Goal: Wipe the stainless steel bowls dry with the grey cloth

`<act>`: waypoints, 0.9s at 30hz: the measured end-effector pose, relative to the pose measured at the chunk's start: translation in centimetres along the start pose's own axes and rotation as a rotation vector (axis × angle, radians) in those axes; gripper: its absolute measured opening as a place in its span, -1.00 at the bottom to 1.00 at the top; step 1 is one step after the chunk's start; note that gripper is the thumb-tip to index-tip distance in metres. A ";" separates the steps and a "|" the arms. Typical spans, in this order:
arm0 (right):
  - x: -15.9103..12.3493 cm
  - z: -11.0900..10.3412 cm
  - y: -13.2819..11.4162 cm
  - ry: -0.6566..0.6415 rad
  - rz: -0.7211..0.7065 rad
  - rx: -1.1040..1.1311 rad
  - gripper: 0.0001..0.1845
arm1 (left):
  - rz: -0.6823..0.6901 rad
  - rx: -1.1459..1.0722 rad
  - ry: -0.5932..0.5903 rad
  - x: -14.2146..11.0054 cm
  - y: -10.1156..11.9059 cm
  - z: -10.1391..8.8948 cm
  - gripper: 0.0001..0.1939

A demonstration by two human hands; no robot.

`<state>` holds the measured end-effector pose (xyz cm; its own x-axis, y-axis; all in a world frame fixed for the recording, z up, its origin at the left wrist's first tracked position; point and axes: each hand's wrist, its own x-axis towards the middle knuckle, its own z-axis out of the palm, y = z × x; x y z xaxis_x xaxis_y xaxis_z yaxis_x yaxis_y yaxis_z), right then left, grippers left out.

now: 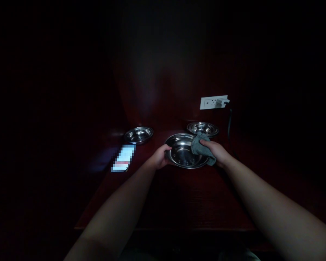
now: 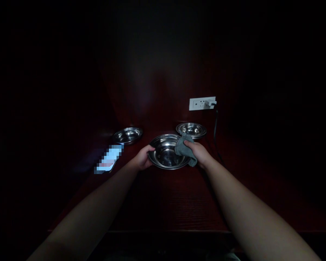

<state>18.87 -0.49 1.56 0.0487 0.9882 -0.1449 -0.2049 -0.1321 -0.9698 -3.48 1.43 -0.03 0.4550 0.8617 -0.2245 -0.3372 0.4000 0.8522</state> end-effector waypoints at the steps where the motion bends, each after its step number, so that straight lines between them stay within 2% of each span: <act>1: 0.0 0.0 0.0 -0.001 0.005 -0.001 -0.83 | -0.003 -0.003 -0.003 0.0 0.0 0.0 -0.70; 7: 0.1 -0.1 0.1 -0.005 0.001 -0.027 -0.84 | 0.027 0.015 -0.017 0.1 -0.2 0.5 -0.66; 16: 0.9 -0.4 0.7 0.049 -0.070 -0.034 -0.85 | 0.101 -0.050 -0.072 0.8 -0.3 1.0 -0.37; 21: 1.6 -0.4 1.2 0.116 -0.137 -0.037 -0.84 | 0.154 -0.096 -0.083 0.9 -0.5 1.0 -0.38; 27: 1.6 -0.2 1.5 0.124 -0.152 -0.073 -0.83 | 0.163 -0.071 -0.071 0.8 -0.7 1.1 -0.39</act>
<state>18.80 0.84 -0.18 0.1946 0.9808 -0.0146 -0.1147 0.0080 -0.9934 -1.93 1.48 -0.28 0.4455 0.8939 -0.0505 -0.4671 0.2801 0.8387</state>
